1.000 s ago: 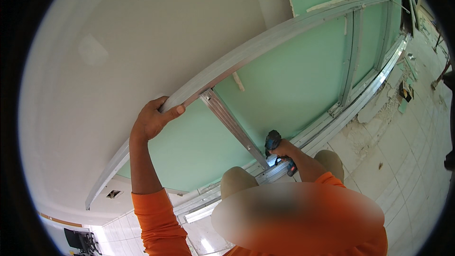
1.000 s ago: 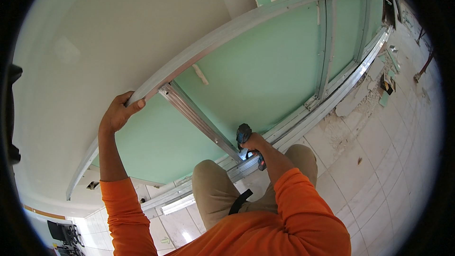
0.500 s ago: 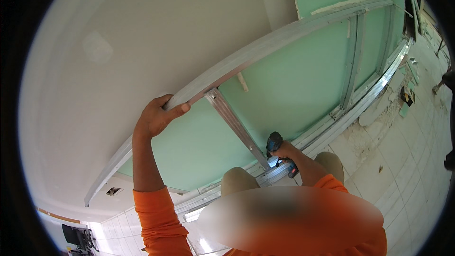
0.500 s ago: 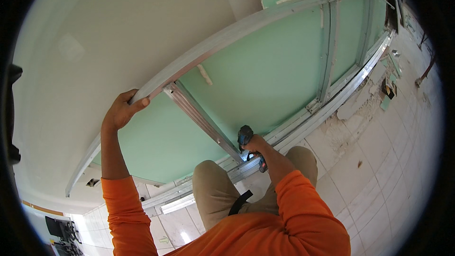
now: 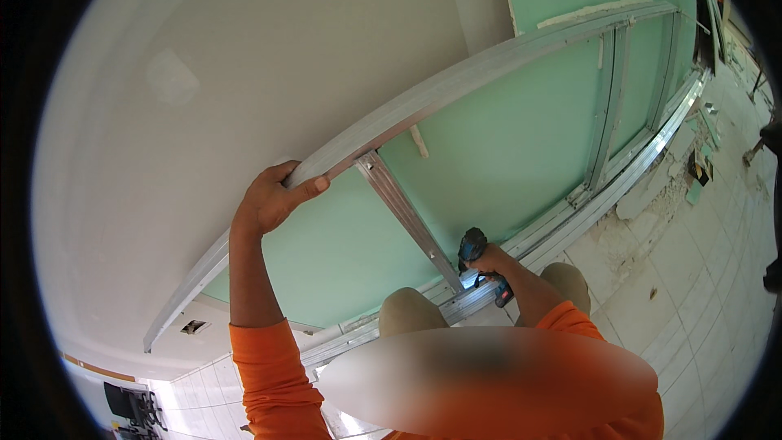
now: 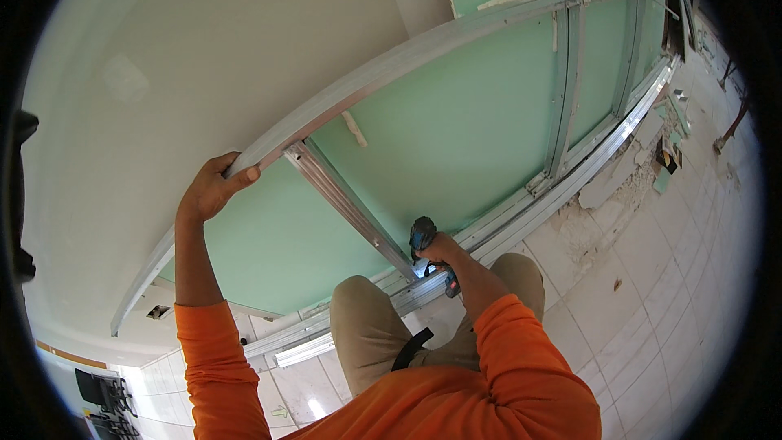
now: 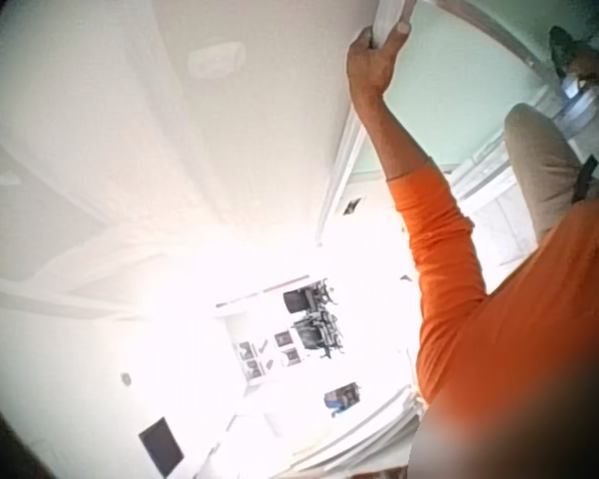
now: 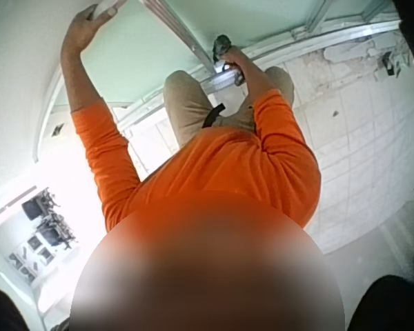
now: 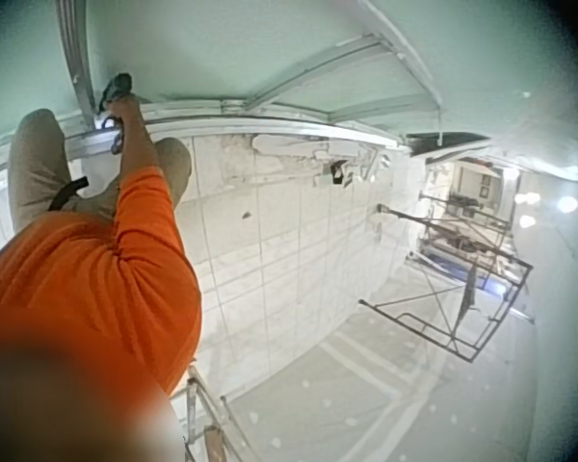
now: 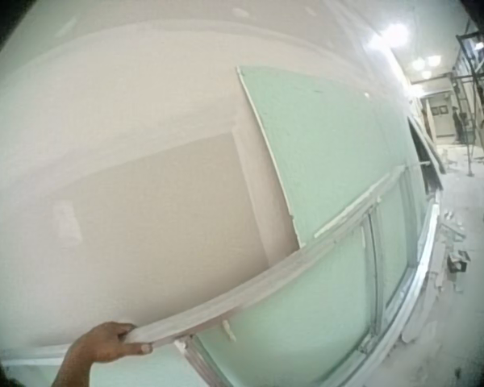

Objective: The person positions a white ceiling panel onto a metal frame and secures it using a cordless drill. They repeatedly align the panel, drive screws into the frame, and adjust the panel's position to ensure it is properly attached.

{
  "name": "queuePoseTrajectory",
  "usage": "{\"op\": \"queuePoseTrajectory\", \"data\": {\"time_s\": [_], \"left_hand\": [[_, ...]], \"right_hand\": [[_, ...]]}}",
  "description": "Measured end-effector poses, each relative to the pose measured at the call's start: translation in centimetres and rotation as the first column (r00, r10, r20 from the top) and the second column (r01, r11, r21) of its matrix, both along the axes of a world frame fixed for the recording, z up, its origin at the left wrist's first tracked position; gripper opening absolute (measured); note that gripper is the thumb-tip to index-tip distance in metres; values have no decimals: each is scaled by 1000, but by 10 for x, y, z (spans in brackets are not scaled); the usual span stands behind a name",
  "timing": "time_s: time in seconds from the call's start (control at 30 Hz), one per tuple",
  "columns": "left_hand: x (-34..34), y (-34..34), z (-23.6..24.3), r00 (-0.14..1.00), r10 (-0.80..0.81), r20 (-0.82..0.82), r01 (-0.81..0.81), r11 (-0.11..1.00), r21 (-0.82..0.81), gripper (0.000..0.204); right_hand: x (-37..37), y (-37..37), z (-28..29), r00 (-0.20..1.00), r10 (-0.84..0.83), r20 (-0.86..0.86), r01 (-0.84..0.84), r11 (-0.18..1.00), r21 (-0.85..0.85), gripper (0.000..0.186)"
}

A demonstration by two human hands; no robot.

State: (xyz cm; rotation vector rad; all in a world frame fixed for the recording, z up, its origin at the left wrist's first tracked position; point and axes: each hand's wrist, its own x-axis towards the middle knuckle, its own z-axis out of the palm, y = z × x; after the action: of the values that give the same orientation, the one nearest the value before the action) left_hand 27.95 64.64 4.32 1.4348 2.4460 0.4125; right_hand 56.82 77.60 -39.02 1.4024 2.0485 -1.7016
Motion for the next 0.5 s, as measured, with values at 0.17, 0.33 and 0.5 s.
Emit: {"op": "queuePoseTrajectory", "data": {"time_s": [0.17, 0.33, 0.5], "left_hand": [[3, 0, 3, 1000, 4, -7, -4, 1000, 1, 103], [-2, 0, -1, 1000, 7, -15, -7, 1000, -2, 108], [-6, 1, -6, 999, 29, -17, -29, 998, 47, 111]], "right_hand": [[3, -3, 4, 1000, 1, -23, -1, 1000, -5, 36], [5, -11, 10, 997, -37, -61, 39, 999, 20, 33], [11, -16, 21, 996, -70, -51, 70, 997, -15, 35]]}}
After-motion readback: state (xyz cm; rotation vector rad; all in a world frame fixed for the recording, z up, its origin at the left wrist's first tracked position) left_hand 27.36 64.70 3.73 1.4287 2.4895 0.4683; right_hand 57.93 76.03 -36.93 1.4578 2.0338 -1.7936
